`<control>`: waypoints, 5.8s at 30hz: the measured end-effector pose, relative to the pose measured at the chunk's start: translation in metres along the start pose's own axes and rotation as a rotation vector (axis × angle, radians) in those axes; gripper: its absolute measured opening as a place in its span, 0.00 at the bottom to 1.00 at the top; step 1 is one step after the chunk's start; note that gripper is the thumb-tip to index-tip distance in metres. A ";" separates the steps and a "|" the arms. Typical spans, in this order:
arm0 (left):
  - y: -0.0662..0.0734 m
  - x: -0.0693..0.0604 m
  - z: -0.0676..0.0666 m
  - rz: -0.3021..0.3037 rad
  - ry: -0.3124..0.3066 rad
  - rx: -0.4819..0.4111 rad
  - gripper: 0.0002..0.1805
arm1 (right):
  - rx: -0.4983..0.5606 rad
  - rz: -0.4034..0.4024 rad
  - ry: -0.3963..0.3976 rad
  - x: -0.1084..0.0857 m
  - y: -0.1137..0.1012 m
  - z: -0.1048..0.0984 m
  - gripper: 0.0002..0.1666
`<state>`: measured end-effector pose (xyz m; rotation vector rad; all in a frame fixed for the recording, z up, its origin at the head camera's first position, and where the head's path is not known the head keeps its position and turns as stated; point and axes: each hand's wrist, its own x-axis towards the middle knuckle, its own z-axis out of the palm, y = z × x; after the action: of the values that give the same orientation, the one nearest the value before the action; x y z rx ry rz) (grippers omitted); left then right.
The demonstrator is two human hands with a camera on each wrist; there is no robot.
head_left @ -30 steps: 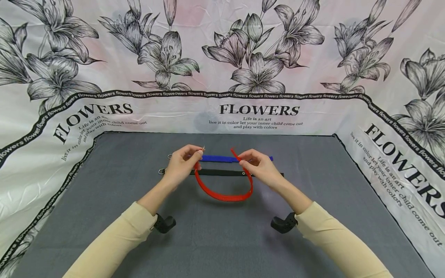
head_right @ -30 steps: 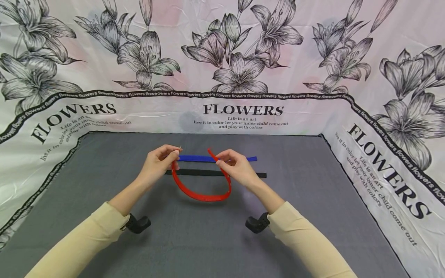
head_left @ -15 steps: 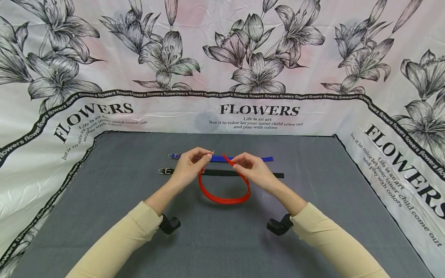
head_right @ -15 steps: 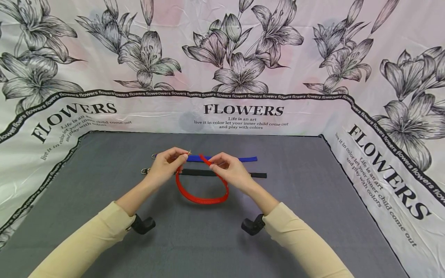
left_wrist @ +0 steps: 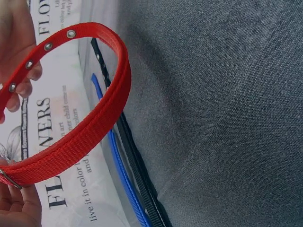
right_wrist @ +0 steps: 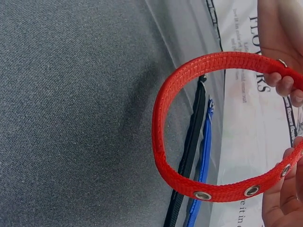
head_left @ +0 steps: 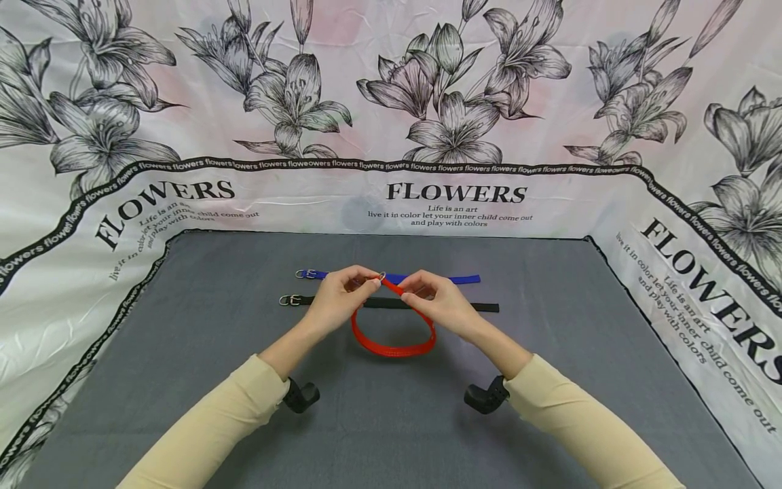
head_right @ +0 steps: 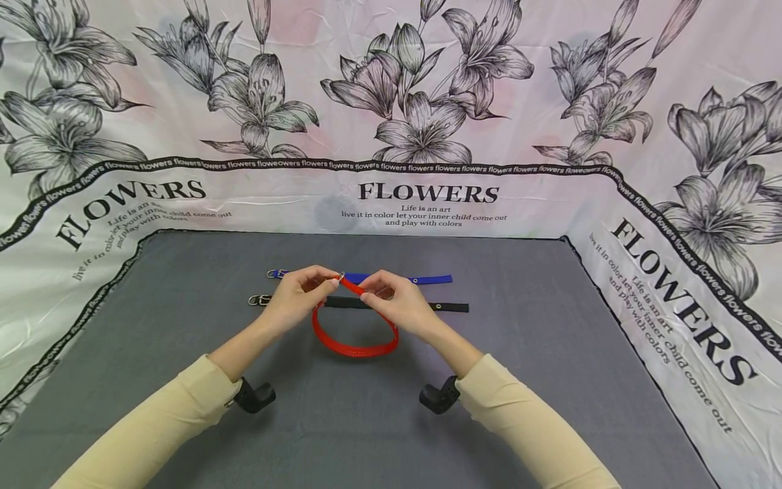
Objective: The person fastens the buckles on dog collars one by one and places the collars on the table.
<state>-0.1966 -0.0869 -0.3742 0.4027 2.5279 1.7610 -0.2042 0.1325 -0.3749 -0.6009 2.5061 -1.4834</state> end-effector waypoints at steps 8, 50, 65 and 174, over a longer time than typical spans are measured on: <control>0.001 -0.001 0.001 -0.001 -0.023 0.003 0.14 | -0.023 -0.023 0.019 0.000 0.000 0.001 0.09; 0.006 0.000 0.005 0.019 -0.019 0.105 0.10 | -0.073 -0.032 0.057 0.000 -0.005 0.005 0.08; 0.004 0.000 0.008 0.070 -0.002 0.014 0.05 | -0.034 -0.037 0.032 0.006 -0.010 0.010 0.15; 0.007 -0.004 0.002 0.052 0.003 -0.069 0.11 | -0.063 -0.073 0.032 0.007 -0.029 0.001 0.07</control>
<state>-0.1910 -0.0839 -0.3685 0.4671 2.4719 1.8618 -0.2028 0.1163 -0.3494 -0.6917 2.5899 -1.4538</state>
